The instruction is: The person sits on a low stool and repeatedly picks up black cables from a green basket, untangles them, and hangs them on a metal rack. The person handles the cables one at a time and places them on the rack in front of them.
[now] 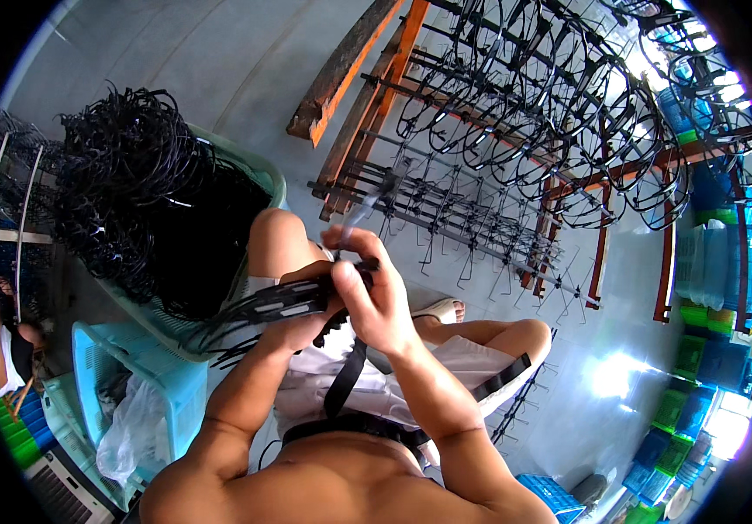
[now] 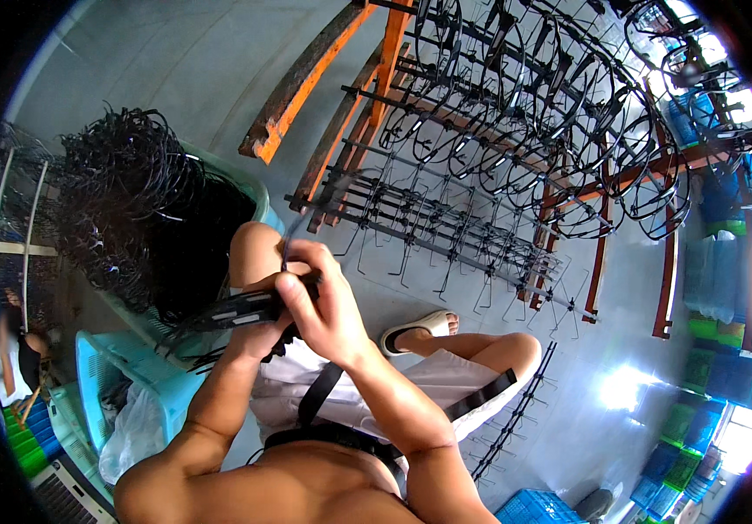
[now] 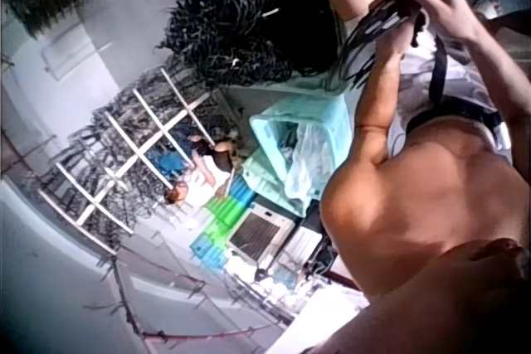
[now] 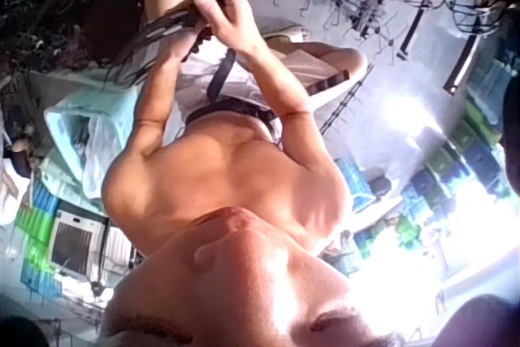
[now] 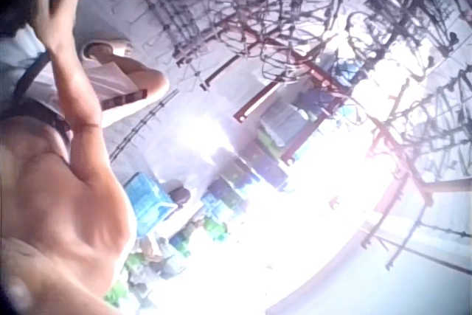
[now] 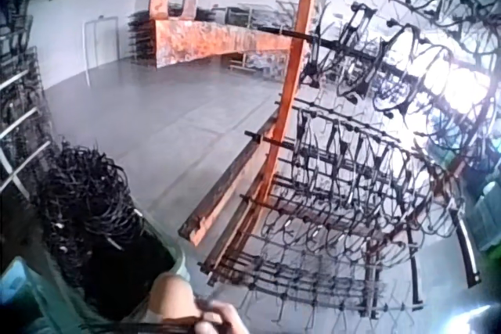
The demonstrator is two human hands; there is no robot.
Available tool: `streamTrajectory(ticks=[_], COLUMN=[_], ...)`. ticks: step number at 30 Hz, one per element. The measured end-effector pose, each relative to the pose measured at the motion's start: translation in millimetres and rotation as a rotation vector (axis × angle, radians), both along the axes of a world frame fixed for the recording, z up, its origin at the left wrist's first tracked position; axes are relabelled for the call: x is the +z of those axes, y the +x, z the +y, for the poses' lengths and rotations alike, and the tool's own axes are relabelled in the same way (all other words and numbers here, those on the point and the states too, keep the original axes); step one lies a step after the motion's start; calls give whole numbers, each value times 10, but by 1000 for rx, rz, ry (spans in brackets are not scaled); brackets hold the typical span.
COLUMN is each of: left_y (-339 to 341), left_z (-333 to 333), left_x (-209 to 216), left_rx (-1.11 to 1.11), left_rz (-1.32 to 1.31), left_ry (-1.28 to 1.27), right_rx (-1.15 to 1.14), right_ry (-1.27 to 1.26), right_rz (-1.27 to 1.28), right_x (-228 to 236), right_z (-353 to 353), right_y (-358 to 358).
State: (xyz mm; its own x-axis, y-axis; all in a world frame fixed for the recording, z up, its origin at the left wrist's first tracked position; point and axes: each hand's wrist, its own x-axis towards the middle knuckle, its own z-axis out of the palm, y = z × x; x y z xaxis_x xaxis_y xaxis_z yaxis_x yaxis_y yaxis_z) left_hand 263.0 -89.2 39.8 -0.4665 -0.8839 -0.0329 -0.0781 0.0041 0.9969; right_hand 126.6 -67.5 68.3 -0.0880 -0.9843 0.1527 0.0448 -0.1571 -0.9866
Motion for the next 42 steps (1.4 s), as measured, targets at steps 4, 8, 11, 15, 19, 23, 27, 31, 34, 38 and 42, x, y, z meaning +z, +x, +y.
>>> streamTrajectory(ticks=[4,8,11,15,19,23,27,31,34,38,42], left_y=[-19,210,235,129,-157,-398,-479,-486,-489,-547,-526], left_z=[35,-26,-88,-223,-211,-180,-211,-227,-247,-257,-215], left_x=[248,175,73,-79,-267,-364,-427,-414,-450,-315,-493], left_rx=[36,-52,-48,152,44,124,66,69,51,52,154], left_rz=[515,777,699,69,-212,-469,-428,-461,-518,-559,-446], left_ry=[530,669,496,197,-74,-267,-267,-312,-261,3,43], right_rx=[-29,166,190,-54,-173,-288,-234,-223,-231,-214,-190], right_ry=[90,13,-23,256,398,437,417,408,371,337,301], right_rz=[-335,-564,-1064,-880,-695,-813,-772,-802,-804,-771,-798], right_x=[-35,120,131,-242,-738,-796,-740,-743,-781,-853,-835], right_z=[-35,-43,-113,-604,-900,-795,-715,-639,-624,-636,-693], right_y=[-114,-480,-402,-186,-193,-250,-321,-295,-288,-302,-335])
